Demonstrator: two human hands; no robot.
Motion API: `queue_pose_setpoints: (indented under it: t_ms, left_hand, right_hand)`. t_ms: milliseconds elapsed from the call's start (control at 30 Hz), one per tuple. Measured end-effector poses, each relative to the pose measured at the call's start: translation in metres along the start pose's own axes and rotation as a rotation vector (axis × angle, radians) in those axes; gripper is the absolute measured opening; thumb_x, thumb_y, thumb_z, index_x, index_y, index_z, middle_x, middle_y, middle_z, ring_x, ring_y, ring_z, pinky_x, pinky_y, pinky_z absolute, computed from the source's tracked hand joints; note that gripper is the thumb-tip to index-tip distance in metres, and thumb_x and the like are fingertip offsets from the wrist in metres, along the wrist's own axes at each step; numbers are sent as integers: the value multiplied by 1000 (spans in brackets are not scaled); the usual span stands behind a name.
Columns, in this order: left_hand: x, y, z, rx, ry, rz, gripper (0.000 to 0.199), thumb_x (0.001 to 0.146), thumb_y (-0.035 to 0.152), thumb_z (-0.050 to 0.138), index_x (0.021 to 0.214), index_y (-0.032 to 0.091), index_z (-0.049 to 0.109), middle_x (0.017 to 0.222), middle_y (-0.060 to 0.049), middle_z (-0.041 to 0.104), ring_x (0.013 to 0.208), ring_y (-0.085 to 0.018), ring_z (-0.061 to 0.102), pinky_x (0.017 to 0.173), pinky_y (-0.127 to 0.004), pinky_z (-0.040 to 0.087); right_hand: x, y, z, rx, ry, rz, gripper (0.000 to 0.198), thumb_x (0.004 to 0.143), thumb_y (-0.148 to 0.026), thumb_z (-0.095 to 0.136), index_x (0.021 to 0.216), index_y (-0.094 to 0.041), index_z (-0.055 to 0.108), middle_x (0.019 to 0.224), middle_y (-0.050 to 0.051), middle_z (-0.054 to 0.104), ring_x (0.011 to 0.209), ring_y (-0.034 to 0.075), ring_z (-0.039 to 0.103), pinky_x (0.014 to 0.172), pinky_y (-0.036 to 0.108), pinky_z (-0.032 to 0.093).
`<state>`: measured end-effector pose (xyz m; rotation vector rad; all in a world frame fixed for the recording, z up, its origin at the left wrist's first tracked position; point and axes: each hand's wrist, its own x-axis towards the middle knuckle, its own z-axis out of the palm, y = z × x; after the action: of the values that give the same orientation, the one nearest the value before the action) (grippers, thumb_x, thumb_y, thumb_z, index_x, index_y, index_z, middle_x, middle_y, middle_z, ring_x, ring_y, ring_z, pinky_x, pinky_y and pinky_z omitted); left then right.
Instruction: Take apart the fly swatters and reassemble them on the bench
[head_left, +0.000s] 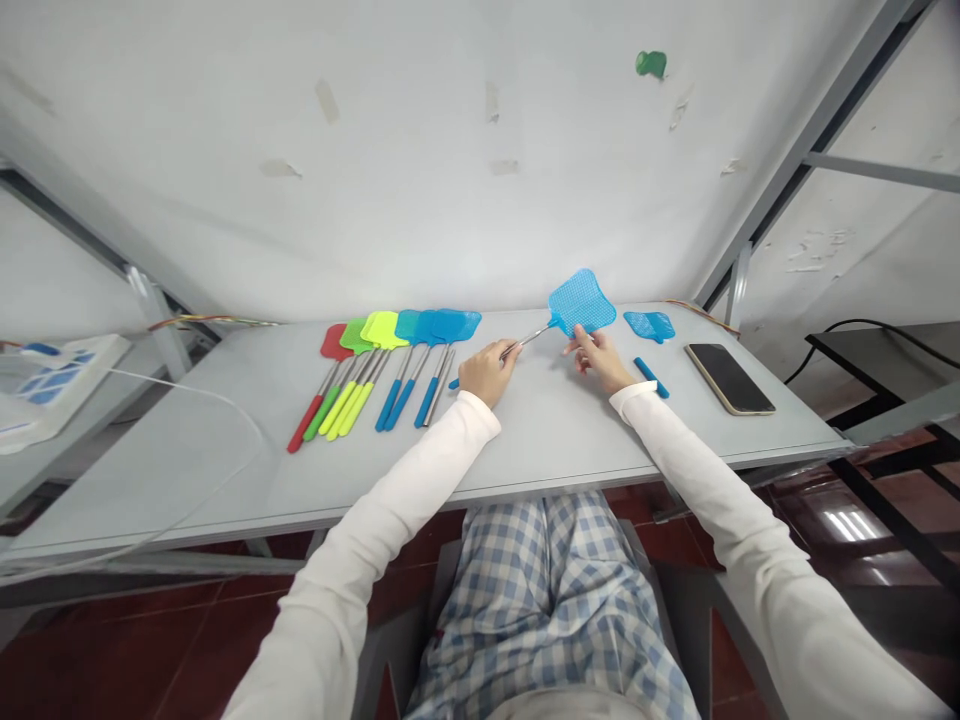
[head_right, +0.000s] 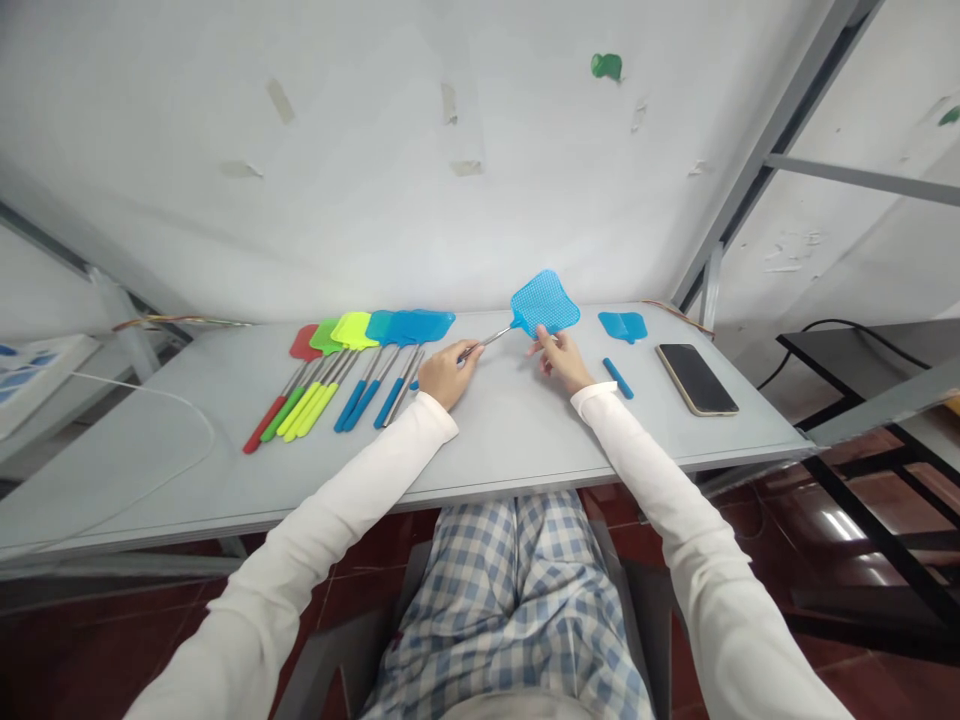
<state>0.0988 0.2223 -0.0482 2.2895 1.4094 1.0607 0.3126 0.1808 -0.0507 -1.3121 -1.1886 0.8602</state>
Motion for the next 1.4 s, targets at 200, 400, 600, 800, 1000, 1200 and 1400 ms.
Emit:
queue_pose_setpoints:
  t_ms: [200, 400, 600, 800, 1000, 1200, 1400]
  left_hand:
    - [2, -17, -50, -523, 144, -223, 31, 90, 37, 48, 109, 20, 63, 77, 0, 65, 49, -9, 50, 48, -22, 37]
    - [-4, -46, -99, -693, 14, -469, 32, 78, 22, 52, 109, 17, 57, 82, 0, 65, 45, -6, 52, 43, -20, 39]
    - [-17, -68, -94, -614, -52, -517, 32, 73, 25, 61, 103, 13, 57, 75, -2, 70, 76, -16, 66, 76, -28, 50]
    - [-9, -80, -76, -587, -75, -516, 29, 72, 26, 62, 98, 15, 59, 77, -3, 71, 92, -19, 67, 94, -35, 46]
    - [3, -85, -54, -426, -87, -403, 37, 71, 30, 62, 103, 12, 64, 99, -9, 70, 99, -21, 64, 95, -36, 46]
    - [1, -63, -36, -119, -167, -296, 34, 82, 23, 54, 114, 13, 58, 102, -11, 68, 100, -21, 64, 96, -36, 46]
    - [-10, -34, -30, 328, -191, -178, 35, 86, 14, 45, 120, 11, 52, 124, -21, 52, 114, -29, 58, 95, -40, 46]
  right_hand:
    - [-15, -1, 26, -750, -196, -478, 49, 99, -45, 26, 90, -18, 65, 93, 10, 63, 90, 20, 54, 87, 36, 41]
    - [-20, -10, 105, -1024, -497, -710, 46, 99, -42, 30, 134, -24, 55, 123, 15, 50, 103, 24, 48, 93, 41, 38]
    - [-7, -9, 149, -1103, -514, -663, 48, 100, -46, 25, 138, -31, 50, 130, 14, 45, 108, 24, 45, 94, 42, 34]
    - [1, -14, 134, -1159, -382, -631, 52, 101, -45, 22, 111, -18, 65, 110, 13, 57, 100, 23, 48, 88, 36, 32]
    - [-4, -18, 126, -1137, -309, -529, 44, 98, -50, 32, 110, -17, 59, 103, 12, 65, 93, 21, 58, 87, 33, 30]
    - [-12, -19, 128, -1188, -453, -394, 29, 95, -37, 42, 110, -16, 56, 88, 8, 71, 82, 21, 65, 87, 35, 31]
    - [-12, -19, 89, -1273, -391, -315, 24, 90, -29, 44, 108, -17, 56, 93, 10, 72, 83, 25, 67, 74, 33, 36]
